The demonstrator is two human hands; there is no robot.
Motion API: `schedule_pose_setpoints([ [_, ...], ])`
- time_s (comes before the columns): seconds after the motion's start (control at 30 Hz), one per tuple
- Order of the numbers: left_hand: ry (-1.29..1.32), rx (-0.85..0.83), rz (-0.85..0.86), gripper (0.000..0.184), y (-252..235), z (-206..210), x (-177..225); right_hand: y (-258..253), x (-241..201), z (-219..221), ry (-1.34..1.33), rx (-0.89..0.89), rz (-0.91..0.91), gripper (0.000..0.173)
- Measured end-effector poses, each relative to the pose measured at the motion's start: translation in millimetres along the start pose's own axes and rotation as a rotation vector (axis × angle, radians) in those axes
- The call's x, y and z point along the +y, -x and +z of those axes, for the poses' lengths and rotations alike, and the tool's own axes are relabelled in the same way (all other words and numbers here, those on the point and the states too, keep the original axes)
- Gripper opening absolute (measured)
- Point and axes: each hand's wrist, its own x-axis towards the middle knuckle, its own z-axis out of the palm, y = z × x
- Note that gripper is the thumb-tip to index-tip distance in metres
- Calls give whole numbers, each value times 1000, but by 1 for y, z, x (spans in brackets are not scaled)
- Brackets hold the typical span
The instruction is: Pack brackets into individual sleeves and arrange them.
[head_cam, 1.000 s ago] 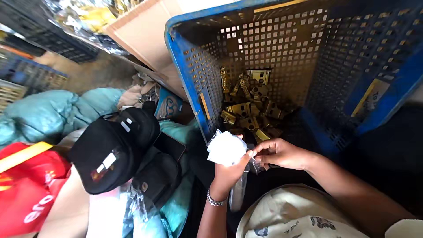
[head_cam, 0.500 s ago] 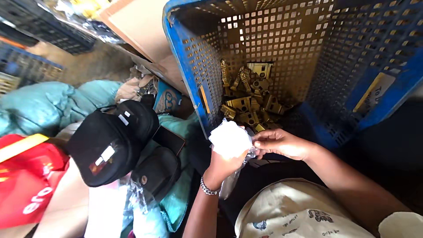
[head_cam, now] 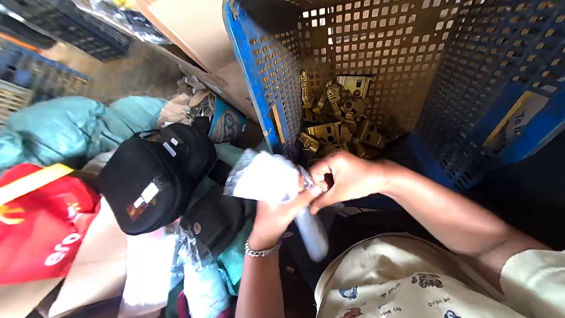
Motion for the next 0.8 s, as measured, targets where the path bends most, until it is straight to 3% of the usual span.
schedule_pose_setpoints([
  [0.07,-288,224,124,27,6,-24,-6,-8,9,-10,-41,73,60,28],
  [0.13,-428,401,166,29,13,-37,-14,-11,35,-15,-95,161,309,23],
  [0.2,-384,469,200,25,20,-41,-21,-9,70,2,-74,74,641,44],
  [0.27,-321,510,227,23,24,-39,-23,-7,97,31,133,-56,801,69],
  [0.4,-262,581,226,22,24,-27,-29,-22,115,63,429,-127,732,78],
  [0.6,-197,512,237,19,20,-23,-24,-12,107,40,73,71,791,122],
  [0.67,-209,521,246,19,18,-21,-25,12,98,22,-142,141,810,116],
  [0.73,-245,520,253,22,16,-16,-30,40,90,11,-387,299,746,85],
  [0.8,-277,510,267,30,9,-9,-36,61,82,1,-538,487,573,69],
])
